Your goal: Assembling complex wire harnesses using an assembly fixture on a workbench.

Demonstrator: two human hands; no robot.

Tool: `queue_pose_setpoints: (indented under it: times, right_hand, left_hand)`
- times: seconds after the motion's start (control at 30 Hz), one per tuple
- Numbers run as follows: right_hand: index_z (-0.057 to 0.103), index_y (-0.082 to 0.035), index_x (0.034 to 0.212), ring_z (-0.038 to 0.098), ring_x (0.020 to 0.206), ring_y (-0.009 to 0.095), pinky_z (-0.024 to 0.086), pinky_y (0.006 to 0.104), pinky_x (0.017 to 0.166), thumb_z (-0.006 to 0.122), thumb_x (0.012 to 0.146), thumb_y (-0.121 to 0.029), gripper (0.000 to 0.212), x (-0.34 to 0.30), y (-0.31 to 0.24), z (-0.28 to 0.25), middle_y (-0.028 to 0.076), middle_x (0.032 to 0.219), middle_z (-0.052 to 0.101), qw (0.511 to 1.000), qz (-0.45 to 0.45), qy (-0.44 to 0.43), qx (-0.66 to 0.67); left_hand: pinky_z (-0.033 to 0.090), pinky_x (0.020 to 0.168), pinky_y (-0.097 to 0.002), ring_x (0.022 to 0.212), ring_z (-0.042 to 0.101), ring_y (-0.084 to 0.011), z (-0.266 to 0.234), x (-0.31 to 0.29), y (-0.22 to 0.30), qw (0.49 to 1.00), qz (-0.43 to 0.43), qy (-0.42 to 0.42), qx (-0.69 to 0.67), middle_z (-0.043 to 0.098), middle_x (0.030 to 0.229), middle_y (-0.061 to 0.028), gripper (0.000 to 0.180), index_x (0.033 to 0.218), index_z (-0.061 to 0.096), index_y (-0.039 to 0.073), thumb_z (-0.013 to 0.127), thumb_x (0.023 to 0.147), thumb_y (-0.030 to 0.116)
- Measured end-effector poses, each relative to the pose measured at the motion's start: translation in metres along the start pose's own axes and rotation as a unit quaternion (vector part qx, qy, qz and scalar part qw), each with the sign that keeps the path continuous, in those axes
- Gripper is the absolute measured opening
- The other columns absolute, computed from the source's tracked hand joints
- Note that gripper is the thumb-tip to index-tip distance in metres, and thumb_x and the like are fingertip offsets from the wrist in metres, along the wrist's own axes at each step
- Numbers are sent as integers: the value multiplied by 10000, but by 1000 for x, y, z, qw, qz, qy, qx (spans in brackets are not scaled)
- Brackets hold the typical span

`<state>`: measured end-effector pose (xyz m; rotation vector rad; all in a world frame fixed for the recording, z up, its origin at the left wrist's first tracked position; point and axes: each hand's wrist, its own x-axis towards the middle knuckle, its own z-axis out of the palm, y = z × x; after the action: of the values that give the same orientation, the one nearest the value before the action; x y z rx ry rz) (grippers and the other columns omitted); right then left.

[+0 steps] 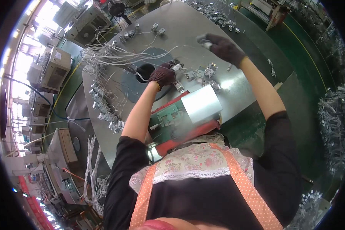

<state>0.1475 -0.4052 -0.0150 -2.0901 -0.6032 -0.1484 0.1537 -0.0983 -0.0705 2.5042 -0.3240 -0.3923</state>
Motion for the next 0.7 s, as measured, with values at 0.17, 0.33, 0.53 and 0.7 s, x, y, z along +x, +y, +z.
queue_pose_setpoints:
  times: [0.17,0.33,0.53,0.7]
  right_hand:
    - [649,-54,1243,677,786,165,555,309,687,522,1051,-310,344,59,30,35,122,1016,712,933,185,-191,243]
    - [498,-90,1440,712,836,276,624,396,697,618,993,-309,512,83,-5,35,184,990,672,838,375,-295,263]
    - [520,-86,1414,624,1199,422,483,443,1057,741,781,-198,680,91,67,58,278,1282,643,973,70,-135,-172]
    - [584,-91,1340,645,1158,421,495,465,1007,731,757,-181,608,94,75,45,252,1210,684,985,124,-71,-94]
  left_hand:
    - [509,801,-430,849,688,-338,3,21,4,1000,11,5,-3,722,942,-210,401,1145,717,72,591,1001,425]
    - [517,811,-405,863,690,-317,-19,46,-16,996,7,57,-66,748,1002,-192,450,1221,703,48,603,1003,428]
    - [519,757,-330,823,670,-172,-18,85,23,951,73,24,-298,743,931,-106,356,1173,712,41,624,1020,350]
    - [549,799,-311,919,660,-154,-12,92,29,848,126,-13,-514,711,1133,-55,286,1278,651,39,593,1054,207]
